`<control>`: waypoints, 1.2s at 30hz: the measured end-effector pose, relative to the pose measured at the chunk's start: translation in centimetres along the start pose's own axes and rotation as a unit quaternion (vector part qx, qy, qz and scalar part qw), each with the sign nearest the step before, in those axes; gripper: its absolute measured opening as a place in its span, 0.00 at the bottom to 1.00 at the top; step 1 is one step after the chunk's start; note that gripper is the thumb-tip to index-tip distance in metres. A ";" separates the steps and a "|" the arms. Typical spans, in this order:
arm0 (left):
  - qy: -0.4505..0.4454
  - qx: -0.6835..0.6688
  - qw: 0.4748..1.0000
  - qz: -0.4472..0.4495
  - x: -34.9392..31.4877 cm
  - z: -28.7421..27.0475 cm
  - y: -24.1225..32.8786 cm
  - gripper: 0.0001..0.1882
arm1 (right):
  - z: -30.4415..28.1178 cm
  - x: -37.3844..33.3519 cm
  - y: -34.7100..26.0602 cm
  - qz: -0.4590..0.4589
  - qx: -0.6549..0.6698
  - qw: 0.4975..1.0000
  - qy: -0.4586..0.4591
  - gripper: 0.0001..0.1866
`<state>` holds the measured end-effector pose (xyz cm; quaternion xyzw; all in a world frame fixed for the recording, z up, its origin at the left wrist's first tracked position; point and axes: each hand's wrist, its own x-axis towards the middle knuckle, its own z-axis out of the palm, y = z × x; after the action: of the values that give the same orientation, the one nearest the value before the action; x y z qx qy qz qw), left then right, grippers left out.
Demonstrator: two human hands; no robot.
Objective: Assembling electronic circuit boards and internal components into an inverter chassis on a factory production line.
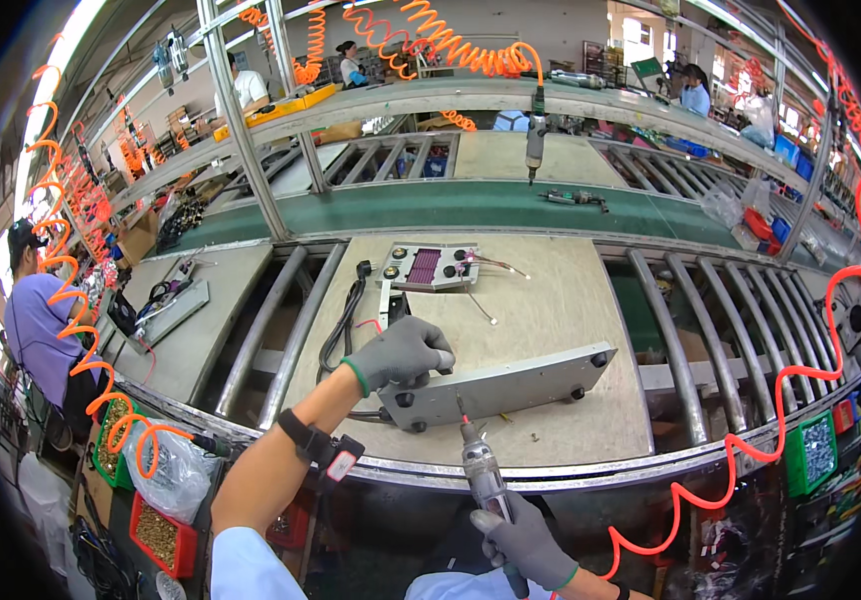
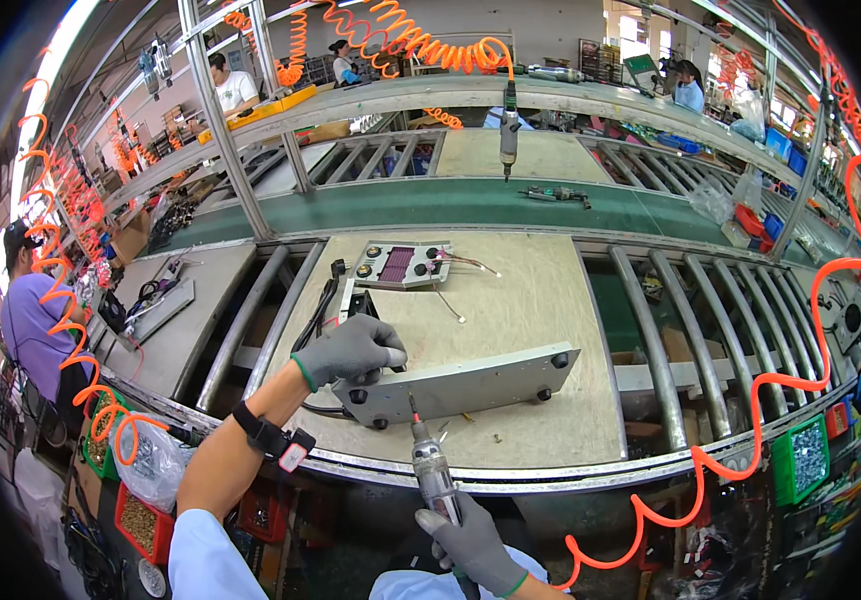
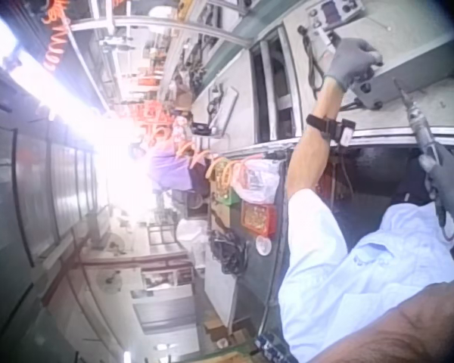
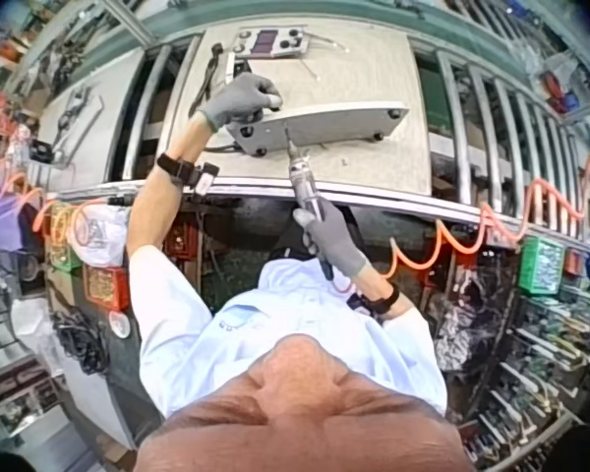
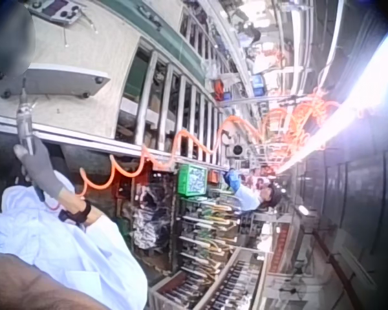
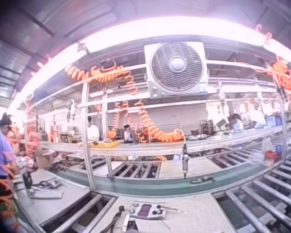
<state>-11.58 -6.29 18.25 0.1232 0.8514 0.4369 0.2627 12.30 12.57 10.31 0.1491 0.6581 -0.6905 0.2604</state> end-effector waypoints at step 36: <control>-0.134 0.214 0.966 -0.060 4.3 0.4 0.1 0.11 | 1.9 -0.4 0.0 -0.023 0.220 0.975 -0.026 0.12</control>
<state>-14.90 -4.09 16.66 0.1833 0.8879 0.2070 0.3676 12.86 10.73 10.67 0.1701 0.4863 -0.8277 0.2225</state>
